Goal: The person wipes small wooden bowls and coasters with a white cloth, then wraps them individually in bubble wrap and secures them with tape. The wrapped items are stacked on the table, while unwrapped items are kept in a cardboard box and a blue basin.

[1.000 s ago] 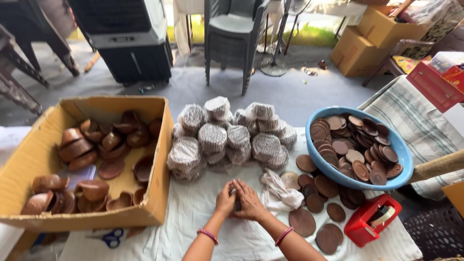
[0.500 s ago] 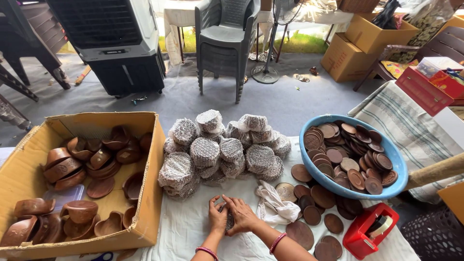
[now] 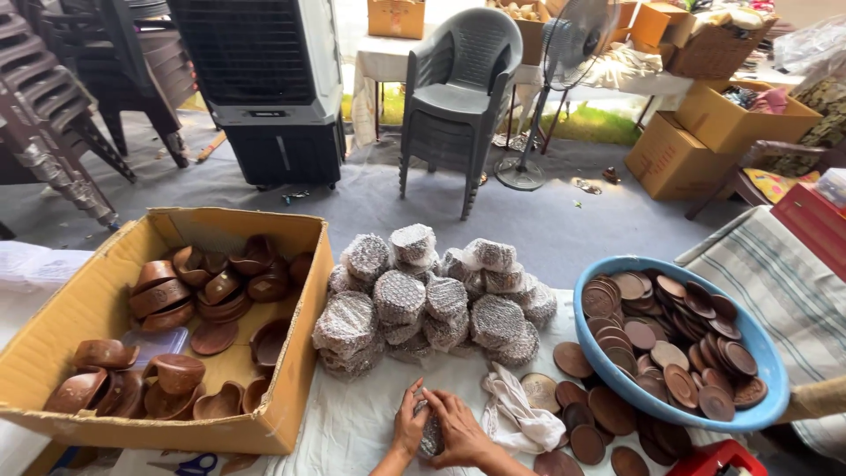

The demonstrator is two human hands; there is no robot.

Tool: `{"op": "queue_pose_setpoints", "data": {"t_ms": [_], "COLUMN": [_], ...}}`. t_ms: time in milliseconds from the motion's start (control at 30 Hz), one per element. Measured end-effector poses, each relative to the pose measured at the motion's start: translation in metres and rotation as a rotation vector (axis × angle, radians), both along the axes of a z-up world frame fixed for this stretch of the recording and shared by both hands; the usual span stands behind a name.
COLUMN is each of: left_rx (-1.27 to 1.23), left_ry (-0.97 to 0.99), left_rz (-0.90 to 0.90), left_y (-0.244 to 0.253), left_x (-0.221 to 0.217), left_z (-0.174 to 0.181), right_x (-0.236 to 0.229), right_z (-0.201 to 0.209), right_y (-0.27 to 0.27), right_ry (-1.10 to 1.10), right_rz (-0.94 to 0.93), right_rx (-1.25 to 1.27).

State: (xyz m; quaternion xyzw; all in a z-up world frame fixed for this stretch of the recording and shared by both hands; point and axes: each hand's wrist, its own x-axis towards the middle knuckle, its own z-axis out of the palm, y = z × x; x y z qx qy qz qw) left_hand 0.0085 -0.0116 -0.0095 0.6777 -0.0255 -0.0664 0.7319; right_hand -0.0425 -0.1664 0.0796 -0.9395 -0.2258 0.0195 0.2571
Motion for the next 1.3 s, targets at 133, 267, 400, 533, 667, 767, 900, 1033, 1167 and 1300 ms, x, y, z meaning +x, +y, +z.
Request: {"op": "queue_pose_setpoints", "data": {"t_ms": [133, 267, 400, 533, 667, 767, 900, 1033, 1167, 1300], "left_rx": [-0.146, 0.232, 0.627, 0.702, 0.75, 0.744, 0.751, 0.777, 0.789, 0.752], "left_ry": [-0.063, -0.085, -0.108, -0.267, -0.17, -0.197, -0.178, -0.183, -0.204, -0.243], "left_rz": [0.067, 0.378, 0.351, 0.371, 0.336, 0.332, 0.287, 0.284, 0.273, 0.269], "left_y": [0.025, 0.061, 0.089, 0.084, 0.085, 0.087, 0.084, 0.082, 0.085, 0.085], "left_x": [0.007, 0.004, -0.005, -0.015, -0.014, -0.013, -0.015, -0.015, -0.015, -0.014], "left_z": [-0.004, -0.004, -0.036, -0.017, -0.008, -0.003, 0.005, 0.005, 0.005, 0.003], "right_x": [0.036, 0.089, 0.16, 0.209, 0.25, 0.26, 0.256, 0.257, 0.245, 0.238], "right_z": [0.033, 0.108, 0.164, 0.187, 0.156, 0.148, 0.155, 0.142, 0.145, 0.118], "right_y": [-0.002, 0.008, 0.038, 0.102, 0.136, 0.156, 0.17, 0.176, 0.176, 0.15], "right_ry": [0.159, -0.046, -0.252, 0.006, -0.003, -0.036, 0.016, 0.004, -0.033, -0.355], "right_rz": [-0.034, -0.127, 0.042, -0.025, -0.089, -0.134, -0.162, -0.16, -0.207, -0.214], "right_rx": [0.033, 0.185, 0.191, 0.118, 0.046, -0.015, -0.129, -0.089, -0.12, 0.018]}}
